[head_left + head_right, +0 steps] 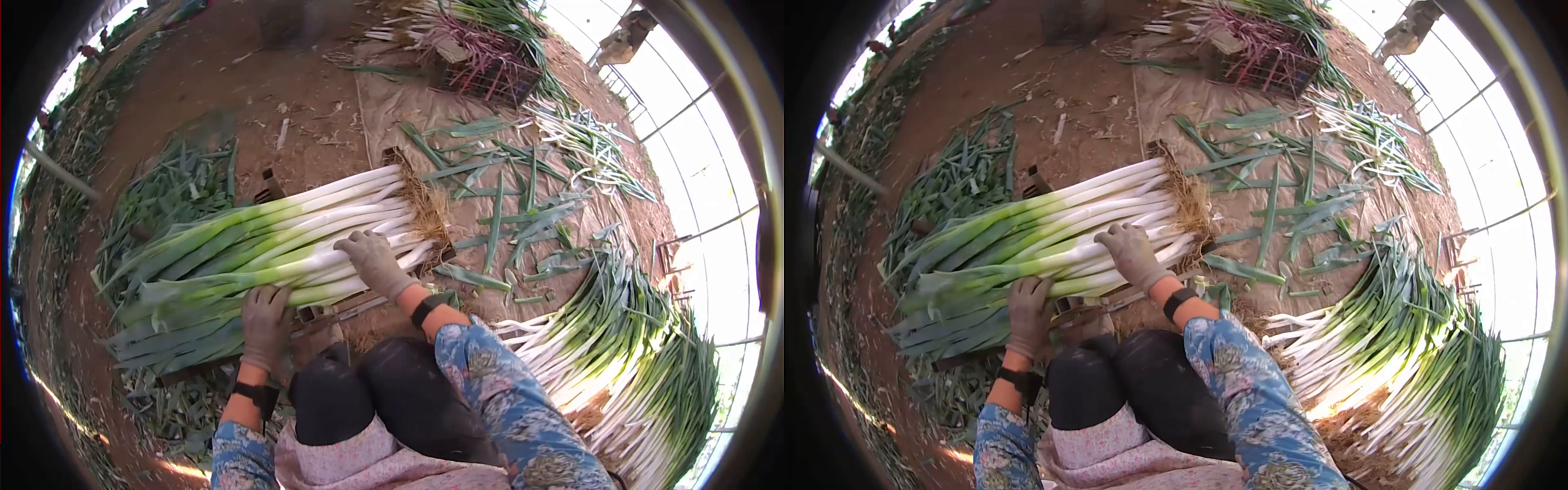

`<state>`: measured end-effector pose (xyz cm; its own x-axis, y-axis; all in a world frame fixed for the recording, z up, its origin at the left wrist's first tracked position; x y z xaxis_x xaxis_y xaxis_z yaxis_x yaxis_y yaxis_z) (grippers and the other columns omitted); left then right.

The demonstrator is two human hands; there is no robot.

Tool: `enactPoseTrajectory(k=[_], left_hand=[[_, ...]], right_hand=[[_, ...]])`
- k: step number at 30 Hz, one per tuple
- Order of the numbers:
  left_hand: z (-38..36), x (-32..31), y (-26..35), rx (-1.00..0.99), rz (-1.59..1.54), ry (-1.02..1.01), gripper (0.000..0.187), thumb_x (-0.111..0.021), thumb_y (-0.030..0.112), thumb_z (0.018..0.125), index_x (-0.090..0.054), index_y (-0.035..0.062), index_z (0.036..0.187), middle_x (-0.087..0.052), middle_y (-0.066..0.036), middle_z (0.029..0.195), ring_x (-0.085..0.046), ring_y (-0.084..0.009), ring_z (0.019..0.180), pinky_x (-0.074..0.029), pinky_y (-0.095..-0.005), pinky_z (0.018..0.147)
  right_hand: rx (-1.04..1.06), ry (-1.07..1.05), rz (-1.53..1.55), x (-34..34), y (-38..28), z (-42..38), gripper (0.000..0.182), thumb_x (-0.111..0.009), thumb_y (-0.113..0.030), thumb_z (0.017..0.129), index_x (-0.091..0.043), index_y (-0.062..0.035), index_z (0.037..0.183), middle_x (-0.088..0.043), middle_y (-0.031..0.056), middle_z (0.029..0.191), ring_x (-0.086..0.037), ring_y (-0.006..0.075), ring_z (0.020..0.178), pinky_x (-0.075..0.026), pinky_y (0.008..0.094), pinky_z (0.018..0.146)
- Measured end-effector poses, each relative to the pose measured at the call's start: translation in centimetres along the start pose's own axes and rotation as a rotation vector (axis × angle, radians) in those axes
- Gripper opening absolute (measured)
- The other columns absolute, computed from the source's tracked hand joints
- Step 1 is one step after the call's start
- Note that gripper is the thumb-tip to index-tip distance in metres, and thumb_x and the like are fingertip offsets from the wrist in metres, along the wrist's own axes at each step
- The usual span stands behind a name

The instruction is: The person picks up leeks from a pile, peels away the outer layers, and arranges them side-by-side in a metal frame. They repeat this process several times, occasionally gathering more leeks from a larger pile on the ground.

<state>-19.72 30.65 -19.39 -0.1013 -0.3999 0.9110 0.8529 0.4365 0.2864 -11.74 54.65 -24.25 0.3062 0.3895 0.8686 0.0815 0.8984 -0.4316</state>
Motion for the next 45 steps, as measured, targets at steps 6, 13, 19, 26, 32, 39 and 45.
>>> enactPoseTrajectory(k=[6,13,19,26,32,39,45], left_hand=[[0.0,1.5,-0.4,-0.026,-0.009,0.050,0.048,-0.074,0.014,0.074,-0.063,0.0068,0.120,-0.062,-0.015,0.111,-0.055,-0.0363,0.111,-0.043,-0.0489,0.098],[5.4,6.2,-3.0,-0.116,0.316,-0.172,0.039,-0.076,0.018,0.075,-0.064,0.0089,0.111,-0.064,-0.012,0.104,-0.058,-0.0320,0.105,-0.042,-0.0461,0.098],[4.3,6.5,-3.2,-0.121,0.277,-0.306,0.030,-0.078,0.019,0.073,-0.063,0.0097,0.098,-0.064,-0.008,0.093,-0.060,-0.0288,0.097,-0.045,-0.0433,0.087],[3.3,4.2,-2.6,-0.180,0.360,-0.328,0.022,-0.074,0.017,0.073,-0.061,0.0094,0.088,-0.061,-0.010,0.086,-0.060,-0.0306,0.089,-0.047,-0.0449,0.077],[3.3,3.3,-3.9,-0.068,0.174,-0.356,0.021,-0.072,0.019,0.076,-0.065,0.0100,0.093,-0.064,-0.010,0.084,-0.062,-0.0315,0.088,-0.049,-0.0454,0.078],[2.2,3.6,-4.7,0.099,0.071,-0.331,0.025,-0.073,0.022,0.077,-0.065,0.0085,0.097,-0.064,-0.012,0.087,-0.062,-0.0344,0.089,-0.049,-0.0466,0.077],[1.9,3.9,-4.5,0.083,0.148,-0.324,0.032,-0.074,0.024,0.079,-0.064,0.0082,0.105,-0.065,-0.013,0.096,-0.062,-0.0344,0.095,-0.049,-0.0461,0.081]], right_hand=[[-0.019,0.004,0.188,0.9,2.8,-0.8,0.034,-0.061,-0.005,0.082,-0.067,-0.0186,0.112,-0.064,0.0079,0.102,-0.060,0.0332,0.101,-0.046,0.0448,0.091],[0.069,-0.054,0.302,1.2,3.2,-1.9,0.034,-0.065,-0.003,0.075,-0.069,-0.0132,0.107,-0.065,0.0078,0.106,-0.060,0.0307,0.107,-0.044,0.0448,0.097],[0.101,-0.080,0.288,1.6,3.6,-2.0,0.030,-0.068,-0.009,0.079,-0.067,-0.0115,0.108,-0.065,0.0095,0.105,-0.060,0.0329,0.106,-0.045,0.0435,0.096],[0.048,0.004,0.098,2.5,2.1,-4.1,0.028,-0.068,-0.022,0.085,-0.066,-0.0114,0.111,-0.064,0.0084,0.106,-0.059,0.0316,0.108,-0.042,0.0470,0.101],[-0.088,0.211,-0.074,3.8,2.0,-4.6,0.038,-0.068,-0.029,0.085,-0.062,-0.0073,0.116,-0.060,0.0141,0.115,-0.054,0.0339,0.116,-0.039,0.0487,0.102],[-0.244,0.001,-0.298,3.3,4.0,-4.0,0.032,-0.066,-0.025,0.085,-0.063,-0.0063,0.111,-0.060,0.0149,0.115,-0.055,0.0331,0.113,-0.041,0.0472,0.097],[-0.146,-0.255,-0.505,6.0,8.4,-3.5,0.018,-0.064,-0.019,0.085,-0.064,-0.0114,0.102,-0.064,0.0101,0.106,-0.061,0.0301,0.100,-0.047,0.0424,0.087]])
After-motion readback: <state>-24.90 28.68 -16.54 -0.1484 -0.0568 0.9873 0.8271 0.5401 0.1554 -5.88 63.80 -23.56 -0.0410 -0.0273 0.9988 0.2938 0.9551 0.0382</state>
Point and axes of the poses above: each hand's wrist, its own z-axis towards the middle knuckle, its own x-axis out of the back of the hand, y = z × x, the point moved 3 cm from there along z, towards the middle knuckle
